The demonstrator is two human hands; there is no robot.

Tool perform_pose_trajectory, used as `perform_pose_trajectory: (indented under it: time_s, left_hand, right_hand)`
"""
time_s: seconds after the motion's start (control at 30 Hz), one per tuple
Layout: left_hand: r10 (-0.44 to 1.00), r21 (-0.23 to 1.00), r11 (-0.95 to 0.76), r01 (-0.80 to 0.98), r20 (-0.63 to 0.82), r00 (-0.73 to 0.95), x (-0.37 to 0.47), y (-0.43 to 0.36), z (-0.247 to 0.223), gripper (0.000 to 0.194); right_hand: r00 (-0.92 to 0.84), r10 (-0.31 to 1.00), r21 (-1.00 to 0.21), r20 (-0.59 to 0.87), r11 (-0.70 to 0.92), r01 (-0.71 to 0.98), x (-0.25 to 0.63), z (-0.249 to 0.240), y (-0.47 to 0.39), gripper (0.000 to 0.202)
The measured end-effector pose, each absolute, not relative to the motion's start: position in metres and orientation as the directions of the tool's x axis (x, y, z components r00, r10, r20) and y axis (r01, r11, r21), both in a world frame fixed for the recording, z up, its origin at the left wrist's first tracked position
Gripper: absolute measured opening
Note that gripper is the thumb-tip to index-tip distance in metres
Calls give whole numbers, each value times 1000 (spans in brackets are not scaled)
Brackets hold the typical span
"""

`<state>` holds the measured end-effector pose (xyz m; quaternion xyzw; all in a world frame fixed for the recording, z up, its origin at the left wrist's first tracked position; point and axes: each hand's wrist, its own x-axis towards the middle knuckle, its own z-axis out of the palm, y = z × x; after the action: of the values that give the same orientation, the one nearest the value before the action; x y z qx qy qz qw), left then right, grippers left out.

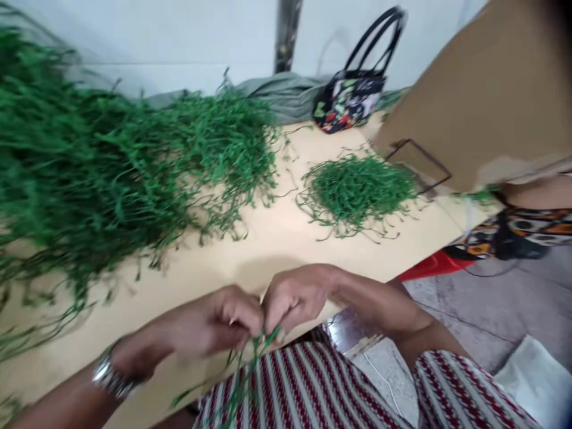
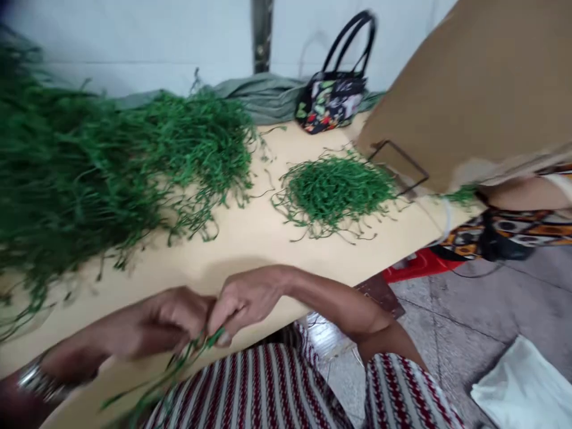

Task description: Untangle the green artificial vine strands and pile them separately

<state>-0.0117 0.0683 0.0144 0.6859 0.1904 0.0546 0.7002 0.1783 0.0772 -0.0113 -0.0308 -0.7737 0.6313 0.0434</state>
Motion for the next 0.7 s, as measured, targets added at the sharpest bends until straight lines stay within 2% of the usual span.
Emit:
perform_pose_trajectory:
  time_s: [0.07,0.13,0.2,0.27,0.37,0.43,0.57,0.7]
  left_hand:
    - [357,944,255,210,-293,887,-11,76,11,19]
    - [462,929,314,197,-331,823,-12,79,6,18]
    - [569,946,244,215,-319,758,-13,79,2,17]
    - [650,956,97,276,-271,710,-13,75,-1,15]
    - [699,914,-140,381,-181,692,-13,68,-3,17]
    - [690,870,-235,433,-164,705,-13,64,-4,19]
    - [640,871,-206,445,-224,735,-15,58,-3,20]
    - [516,923,-107,370,-267,814,-18,51,4,22]
  right_hand:
    - [-977,207,-989,47,148,-16,182,-18,80,20]
    - [-937,345,-981,49,192,19,185,-19,81,24]
    - [-883,463,-937,79,337,93,185,-17,80,25]
    - [-848,517,-840,114,506,196,184,-16,76,23]
    - [-838,537,-725,101,616,308,180,-17,71,20]
    - [-837,541,-734,76,599,320,177,-21,69,18]
    - [-841,529,-795,112,555,243,175,-27,66,15]
    - [-869,423,-846,258,534,8,173,-29,62,27]
